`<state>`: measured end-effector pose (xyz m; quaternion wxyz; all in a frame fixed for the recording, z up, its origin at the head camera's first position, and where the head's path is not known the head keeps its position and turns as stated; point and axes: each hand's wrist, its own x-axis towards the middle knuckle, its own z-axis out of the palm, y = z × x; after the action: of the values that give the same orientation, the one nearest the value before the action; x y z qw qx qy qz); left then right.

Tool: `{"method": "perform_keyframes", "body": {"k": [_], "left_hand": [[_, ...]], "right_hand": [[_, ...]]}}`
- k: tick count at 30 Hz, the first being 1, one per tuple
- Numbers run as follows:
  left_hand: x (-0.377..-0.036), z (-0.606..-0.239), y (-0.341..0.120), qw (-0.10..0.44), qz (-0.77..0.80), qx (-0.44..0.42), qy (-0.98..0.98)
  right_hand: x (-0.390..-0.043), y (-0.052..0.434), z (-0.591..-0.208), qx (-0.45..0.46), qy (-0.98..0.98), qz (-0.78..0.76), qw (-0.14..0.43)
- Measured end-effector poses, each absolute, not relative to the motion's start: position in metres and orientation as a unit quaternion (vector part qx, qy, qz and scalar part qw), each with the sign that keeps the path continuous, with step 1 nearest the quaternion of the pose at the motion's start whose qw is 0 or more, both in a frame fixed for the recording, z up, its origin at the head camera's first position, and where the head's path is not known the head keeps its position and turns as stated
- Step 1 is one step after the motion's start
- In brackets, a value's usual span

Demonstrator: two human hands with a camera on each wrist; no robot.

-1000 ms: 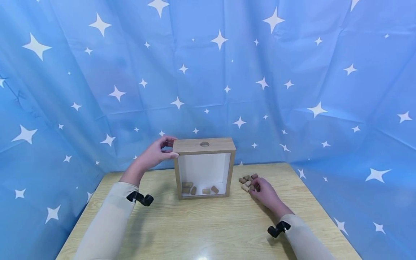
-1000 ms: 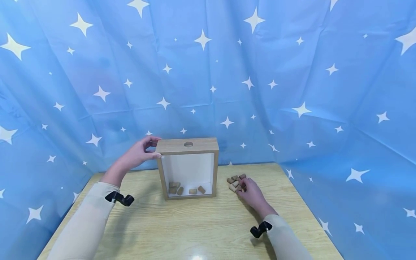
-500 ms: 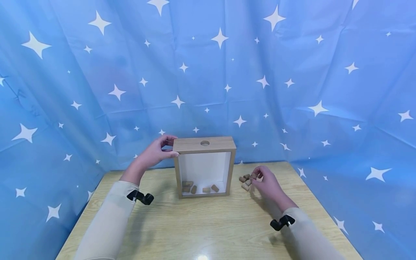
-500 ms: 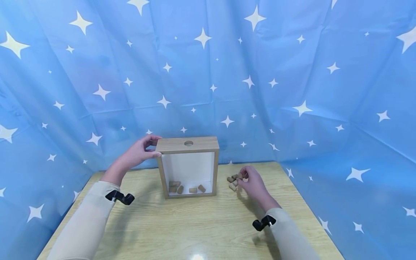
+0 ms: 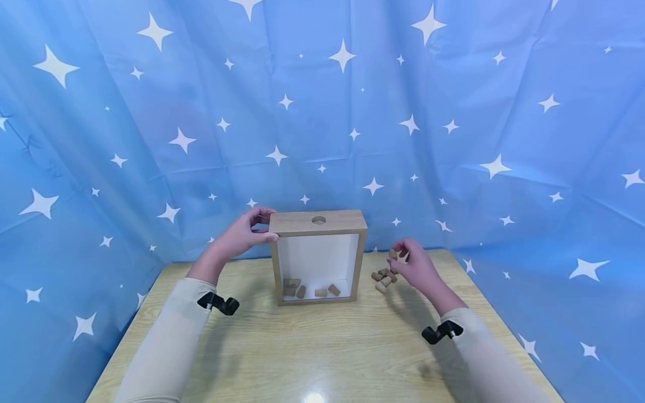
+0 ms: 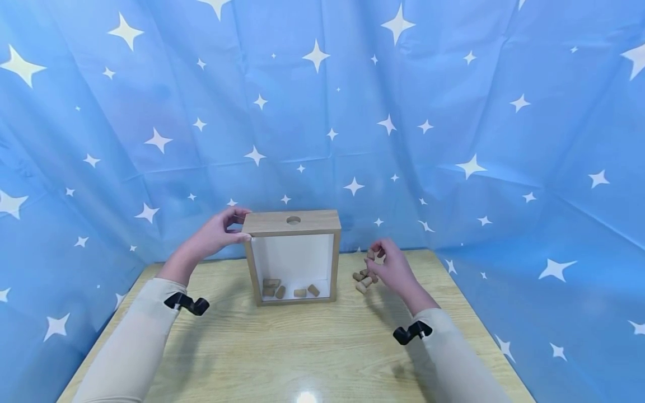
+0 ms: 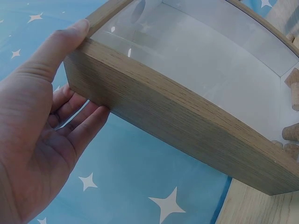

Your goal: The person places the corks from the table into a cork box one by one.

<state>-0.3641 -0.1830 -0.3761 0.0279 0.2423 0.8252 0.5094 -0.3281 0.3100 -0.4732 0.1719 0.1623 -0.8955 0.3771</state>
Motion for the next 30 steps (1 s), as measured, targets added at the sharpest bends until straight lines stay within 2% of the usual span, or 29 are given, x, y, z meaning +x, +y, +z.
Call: {"method": "perform_keyframes", "body": {"k": [15,24,30], "left_hand": [[-0.365,-0.376,-0.184,0.023,0.508,0.247,0.825],[-0.366,-0.376,-0.183,0.023,0.507,0.247,0.826],[-0.364,-0.376,-0.184,0.021,0.503,0.247,0.828]], "right_hand": [[-0.334,0.288,-0.402,0.211,-0.853,0.411,0.242],[-0.334,0.271,-0.378,0.23,-0.842,0.397,0.284],[-0.335,0.253,-0.361,0.259,-0.83,0.402,0.289]]}}
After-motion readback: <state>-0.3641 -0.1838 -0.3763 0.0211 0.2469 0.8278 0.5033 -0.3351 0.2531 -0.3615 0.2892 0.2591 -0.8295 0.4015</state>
